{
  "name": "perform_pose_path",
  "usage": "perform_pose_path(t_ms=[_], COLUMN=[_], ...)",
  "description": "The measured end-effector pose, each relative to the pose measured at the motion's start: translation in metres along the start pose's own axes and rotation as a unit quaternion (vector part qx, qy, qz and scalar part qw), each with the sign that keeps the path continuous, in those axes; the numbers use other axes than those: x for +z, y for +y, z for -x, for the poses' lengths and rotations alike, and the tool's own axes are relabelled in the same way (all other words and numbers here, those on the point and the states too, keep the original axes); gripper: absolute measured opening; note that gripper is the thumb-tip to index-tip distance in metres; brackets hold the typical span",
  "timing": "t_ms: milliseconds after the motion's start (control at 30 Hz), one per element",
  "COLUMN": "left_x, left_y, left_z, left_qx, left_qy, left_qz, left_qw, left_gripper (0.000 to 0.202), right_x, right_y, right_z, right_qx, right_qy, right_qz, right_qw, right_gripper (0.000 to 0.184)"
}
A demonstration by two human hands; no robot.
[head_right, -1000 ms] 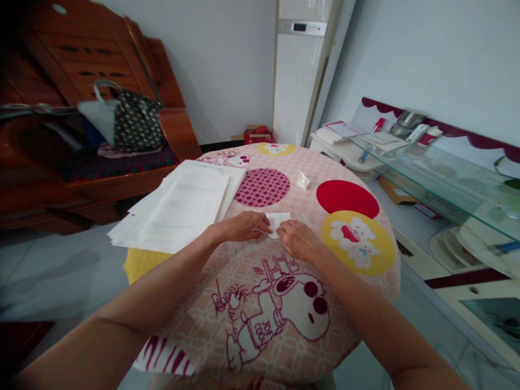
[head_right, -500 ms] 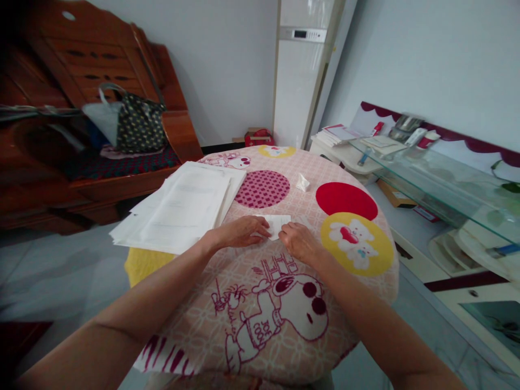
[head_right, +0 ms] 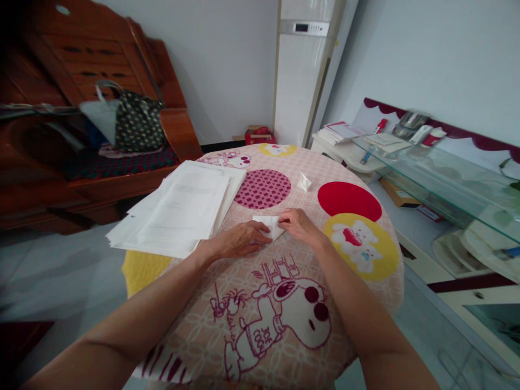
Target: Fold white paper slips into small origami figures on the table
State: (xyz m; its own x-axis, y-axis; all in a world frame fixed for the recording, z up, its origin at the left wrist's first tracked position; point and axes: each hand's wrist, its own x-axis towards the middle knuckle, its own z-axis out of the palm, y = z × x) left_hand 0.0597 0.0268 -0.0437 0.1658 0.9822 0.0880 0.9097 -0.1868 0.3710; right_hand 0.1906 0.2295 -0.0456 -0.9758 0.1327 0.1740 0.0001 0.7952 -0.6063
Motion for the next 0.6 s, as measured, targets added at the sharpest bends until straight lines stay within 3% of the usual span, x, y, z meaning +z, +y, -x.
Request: perform_pose_path(t_ms=[233,600], left_x=[0.004,-0.001], left_y=[-0.007,-0.004], left_z=[0.003,0.003], left_qx=[-0.001,-0.004], left_qy=[-0.005,-0.019], left_qz=[0.001,0.019], left_qw=[1.000,1.000], left_gripper=[0.031,0.032], right_x=[0.024,0.032], right_y=[0.003,0.007], right_z=[0.000,-0.001], right_qx=[0.000,0.012], right_qy=[0.071,0.087], right_qz=[0.021,0.061], right_qw=[0.997,0.994], right_gripper=[0.015,0.015])
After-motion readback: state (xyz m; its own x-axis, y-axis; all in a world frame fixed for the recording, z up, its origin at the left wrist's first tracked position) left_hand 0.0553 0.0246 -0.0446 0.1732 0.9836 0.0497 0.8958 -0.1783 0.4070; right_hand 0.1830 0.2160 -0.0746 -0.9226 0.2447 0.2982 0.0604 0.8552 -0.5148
